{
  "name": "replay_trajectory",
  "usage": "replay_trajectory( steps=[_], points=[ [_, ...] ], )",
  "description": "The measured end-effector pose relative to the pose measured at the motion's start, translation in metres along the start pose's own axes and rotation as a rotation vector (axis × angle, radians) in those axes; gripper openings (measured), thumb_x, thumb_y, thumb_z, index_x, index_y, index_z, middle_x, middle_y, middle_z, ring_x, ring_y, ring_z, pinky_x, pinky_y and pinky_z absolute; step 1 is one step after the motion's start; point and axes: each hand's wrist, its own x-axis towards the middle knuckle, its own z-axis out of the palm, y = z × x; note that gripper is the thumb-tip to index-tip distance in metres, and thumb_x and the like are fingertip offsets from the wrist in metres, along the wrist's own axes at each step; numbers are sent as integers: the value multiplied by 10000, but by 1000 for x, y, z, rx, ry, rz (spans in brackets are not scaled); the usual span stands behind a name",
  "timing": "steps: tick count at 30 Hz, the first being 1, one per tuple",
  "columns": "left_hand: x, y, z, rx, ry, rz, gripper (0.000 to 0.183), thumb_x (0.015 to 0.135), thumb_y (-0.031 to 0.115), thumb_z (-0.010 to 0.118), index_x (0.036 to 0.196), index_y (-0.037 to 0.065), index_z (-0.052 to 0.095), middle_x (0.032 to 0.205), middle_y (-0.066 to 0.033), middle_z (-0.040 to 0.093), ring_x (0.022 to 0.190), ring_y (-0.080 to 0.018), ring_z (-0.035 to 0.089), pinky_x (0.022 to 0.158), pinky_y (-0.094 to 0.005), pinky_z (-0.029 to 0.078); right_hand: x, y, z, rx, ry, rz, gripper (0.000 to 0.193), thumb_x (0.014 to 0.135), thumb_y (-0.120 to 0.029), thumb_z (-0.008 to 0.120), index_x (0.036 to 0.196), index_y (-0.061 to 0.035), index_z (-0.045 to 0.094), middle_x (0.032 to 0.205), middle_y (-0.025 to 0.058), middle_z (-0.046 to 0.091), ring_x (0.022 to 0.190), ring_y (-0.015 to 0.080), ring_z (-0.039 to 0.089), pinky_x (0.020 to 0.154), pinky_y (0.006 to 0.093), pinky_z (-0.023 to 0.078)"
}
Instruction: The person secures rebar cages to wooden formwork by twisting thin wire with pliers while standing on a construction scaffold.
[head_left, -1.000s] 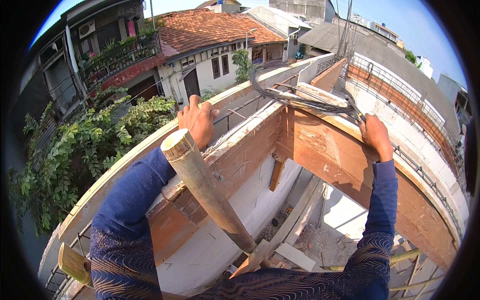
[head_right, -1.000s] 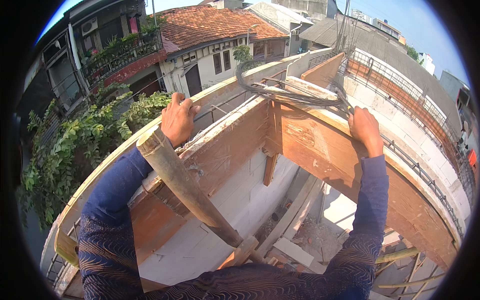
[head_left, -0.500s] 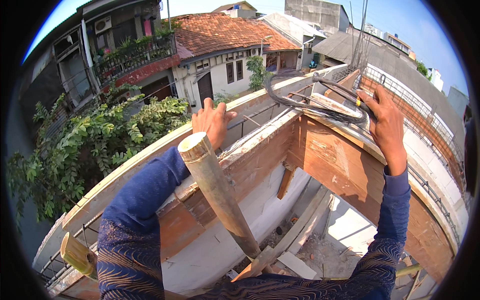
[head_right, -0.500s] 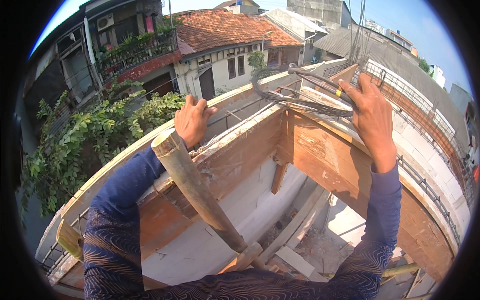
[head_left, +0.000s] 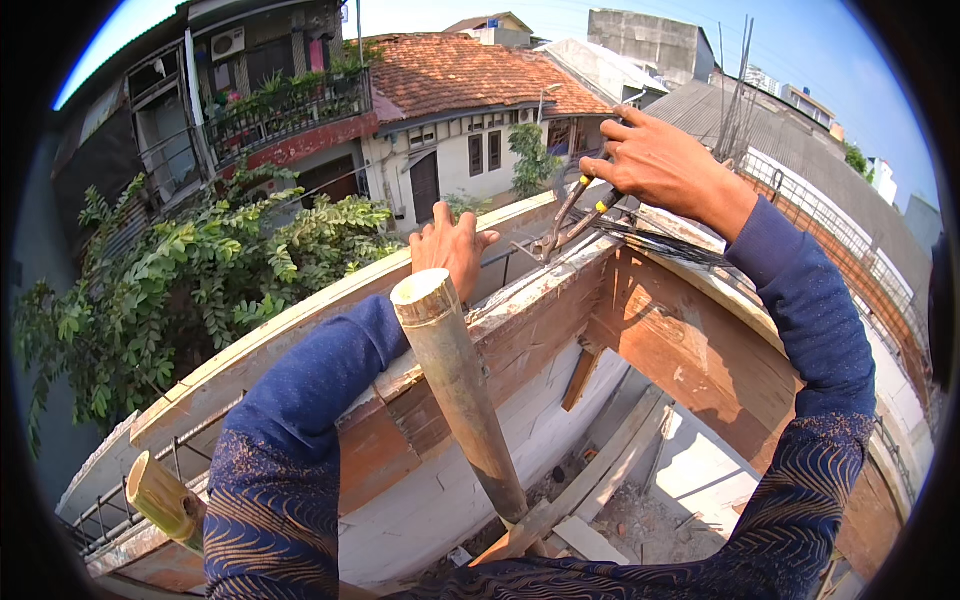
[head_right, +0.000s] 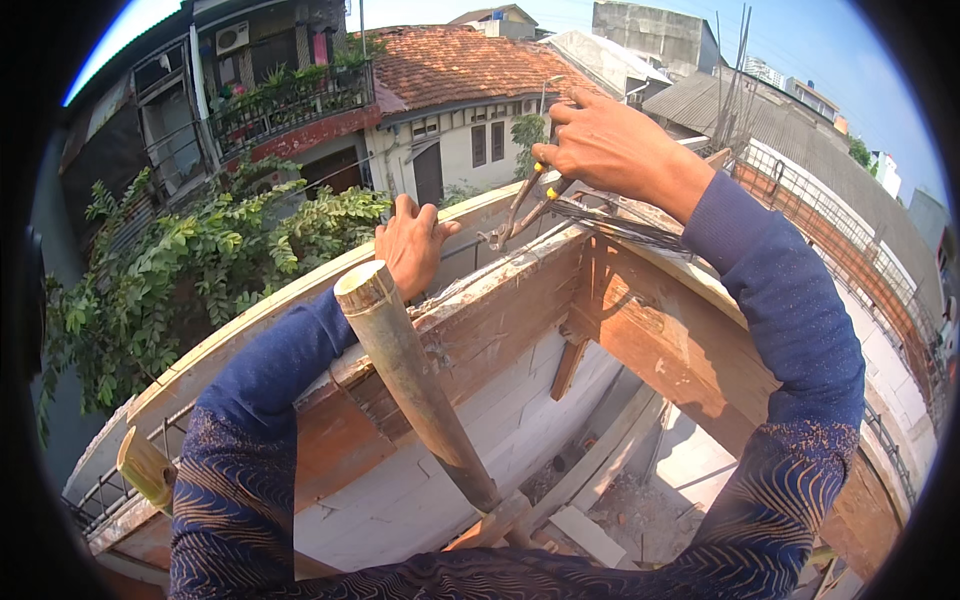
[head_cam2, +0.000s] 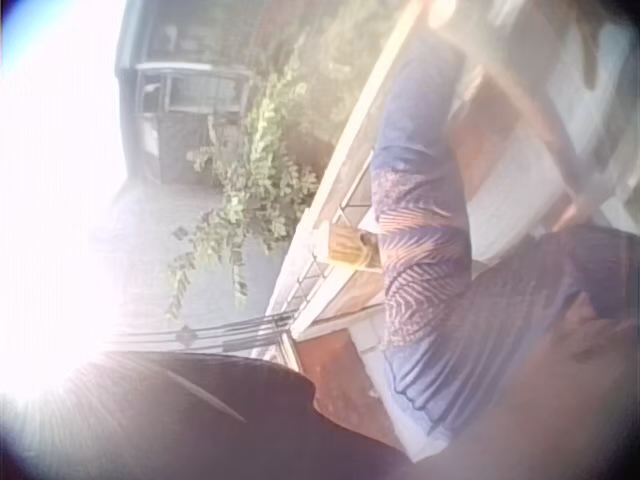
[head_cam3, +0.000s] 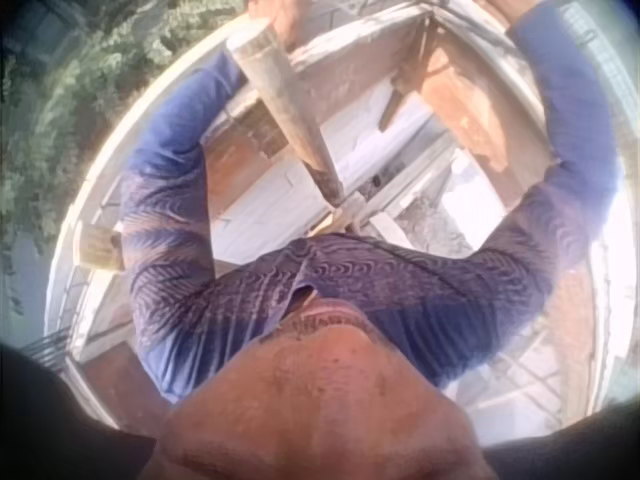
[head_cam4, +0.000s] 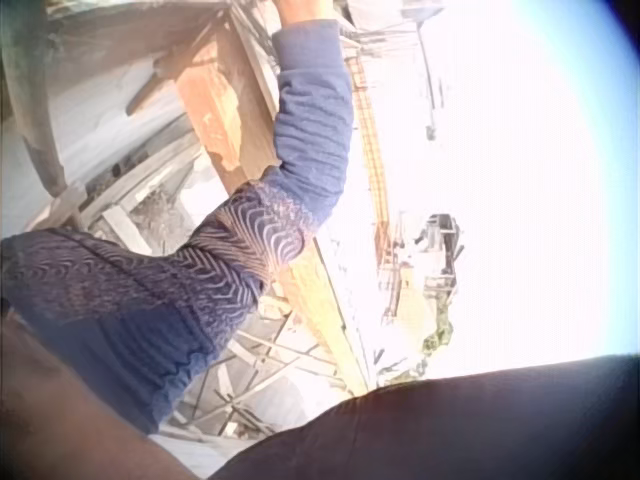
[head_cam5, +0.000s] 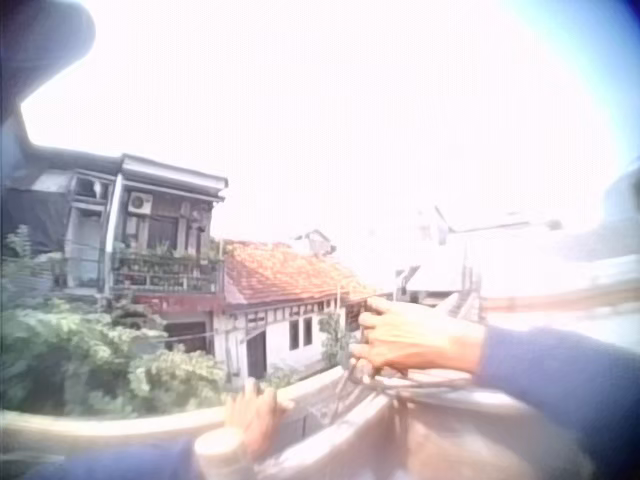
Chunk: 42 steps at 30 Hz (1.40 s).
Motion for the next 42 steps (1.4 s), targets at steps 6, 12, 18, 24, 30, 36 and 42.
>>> replay_trajectory(
  steps=[6, 12, 18, 24, 30, 36, 42],
  points=[
    [0, -1, 0, -12, 43, 33, 343, 974, 372, 656, 918, 43, 578, 1011, -190, 514, 783, -414, 646, 654, -544, 470, 39, 8, 10, -74, -20, -155, 195, 941, -222, 623, 1098, -167, 725, 745, -39, 682, 1022, 163, 629, 921, 350, 453],
    [2, 1, 4, -17, 69, 38, 329, 954, 344, 683, 894, 37, 582, 1000, -185, 520, 748, -414, 658, 638, -546, 482, 60, 7, -15, -97, -244, -173, 221, 923, -234, 630, 1132, -185, 683, 857, -53, 719, 1118, 165, 595, 1137, 412, 350],
    [2, 2, -2, -23, -76, -46, 436, 965, 489, 619, 978, 56, 659, 1107, -185, 538, 873, -407, 692, 800, -568, 489, 65, 3, -7, -75, -216, -208, 171, 901, -241, 648, 1059, -198, 696, 796, -48, 714, 1083, 156, 614, 1164, 410, 320],
    [0, -3, 3, -18, 82, 52, 377, 948, 389, 686, 897, 28, 590, 1000, -192, 530, 736, -416, 658, 641, -540, 493, 77, 9, 5, -28, -130, -252, 109, 869, -264, 671, 932, -185, 712, 736, -33, 692, 1027, 163, 626, 1114, 412, 366],
    [1, -3, 4, -8, 76, 53, 396, 953, 399, 682, 893, 19, 587, 998, -205, 532, 710, -426, 652, 623, -546, 503, 79, 11, 5, -15, -91, -249, 154, 861, -263, 678, 787, -132, 715, 762, -26, 684, 957, 172, 623, 923, 360, 467],
    [1, 0, 3, -36, 86, 56, 392, 963, 403, 673, 913, 25, 581, 1002, -204, 531, 715, -435, 646, 627, -546, 510, 52, 0, 1, -159, 43, -192, 166, 788, -183, 704, 628, -139, 689, 727, 23, 699, 858, 210, 688, 683, 345, 558],
    [0, 0, 2, -60, 111, 44, 409, 953, 427, 685, 944, 30, 588, 1008, -197, 538, 732, -443, 634, 627, -544, 511, -24, -44, -3, -208, 23, 140, 119, 769, -148, 657, 691, -70, 615, 673, 40, 584, 737, 193, 593, 645, 316, 435]
  ],
)
